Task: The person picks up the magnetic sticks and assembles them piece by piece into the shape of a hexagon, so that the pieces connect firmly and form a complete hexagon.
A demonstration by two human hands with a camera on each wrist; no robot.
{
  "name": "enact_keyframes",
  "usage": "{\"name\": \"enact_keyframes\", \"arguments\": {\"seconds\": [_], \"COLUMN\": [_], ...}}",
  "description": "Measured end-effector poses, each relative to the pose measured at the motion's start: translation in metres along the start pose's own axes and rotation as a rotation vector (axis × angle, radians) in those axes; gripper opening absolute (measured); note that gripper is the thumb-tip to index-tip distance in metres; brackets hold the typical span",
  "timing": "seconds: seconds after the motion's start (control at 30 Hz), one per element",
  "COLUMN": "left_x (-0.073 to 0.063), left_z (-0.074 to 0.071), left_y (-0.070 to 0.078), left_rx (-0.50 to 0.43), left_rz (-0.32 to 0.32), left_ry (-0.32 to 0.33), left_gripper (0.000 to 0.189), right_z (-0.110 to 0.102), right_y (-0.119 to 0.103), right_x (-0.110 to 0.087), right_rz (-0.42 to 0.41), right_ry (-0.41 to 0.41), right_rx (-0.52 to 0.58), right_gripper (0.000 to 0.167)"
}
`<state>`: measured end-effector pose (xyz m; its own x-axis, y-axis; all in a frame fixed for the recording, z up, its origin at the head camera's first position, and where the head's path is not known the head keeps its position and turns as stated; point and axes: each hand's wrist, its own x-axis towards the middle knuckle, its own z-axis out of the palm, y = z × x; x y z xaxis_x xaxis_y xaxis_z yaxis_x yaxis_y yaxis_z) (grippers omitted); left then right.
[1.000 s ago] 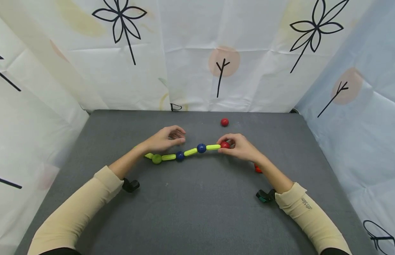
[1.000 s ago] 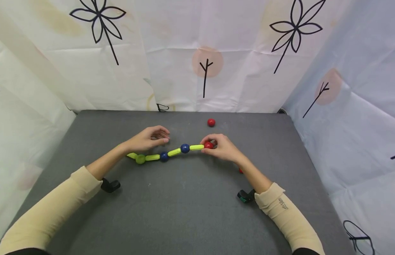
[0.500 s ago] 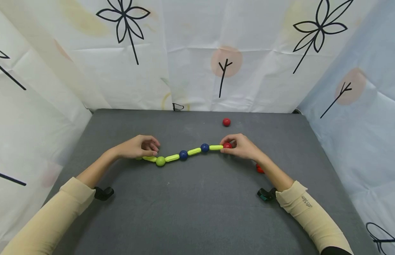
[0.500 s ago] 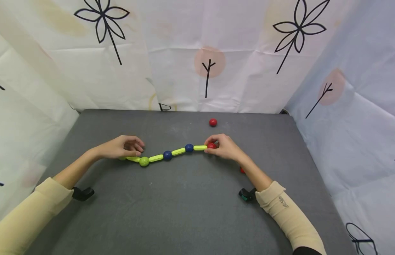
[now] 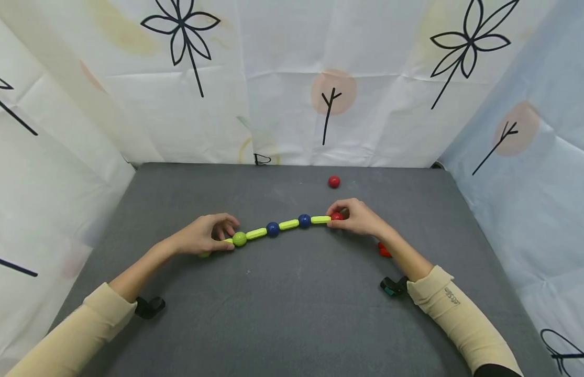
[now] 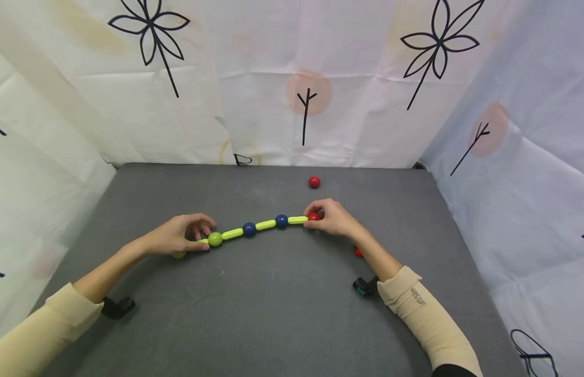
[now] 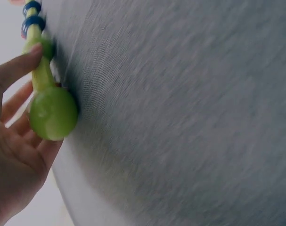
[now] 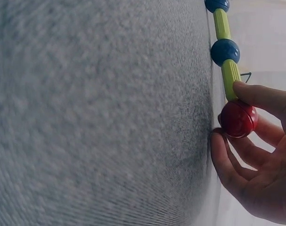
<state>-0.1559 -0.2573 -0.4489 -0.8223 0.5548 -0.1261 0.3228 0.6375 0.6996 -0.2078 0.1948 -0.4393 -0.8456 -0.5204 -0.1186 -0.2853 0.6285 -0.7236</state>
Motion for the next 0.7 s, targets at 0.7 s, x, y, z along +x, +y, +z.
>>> {"name": "enact_keyframes", "arguments": {"seconds": [0.7], "left_x": [0.0], "left_z": [0.037], "left_y": [0.056], "left_rx": [-0.456], "left_rz": [-0.312], "left_ry": [-0.051], "left_gripper": [0.075], "right_z": [0.0], "right_y": [0.002], "right_x": [0.005], "right_rz": [0.0], "right_ry": [-0.029], "right_rx": [-0.034], "right_gripper": [0.028]}}
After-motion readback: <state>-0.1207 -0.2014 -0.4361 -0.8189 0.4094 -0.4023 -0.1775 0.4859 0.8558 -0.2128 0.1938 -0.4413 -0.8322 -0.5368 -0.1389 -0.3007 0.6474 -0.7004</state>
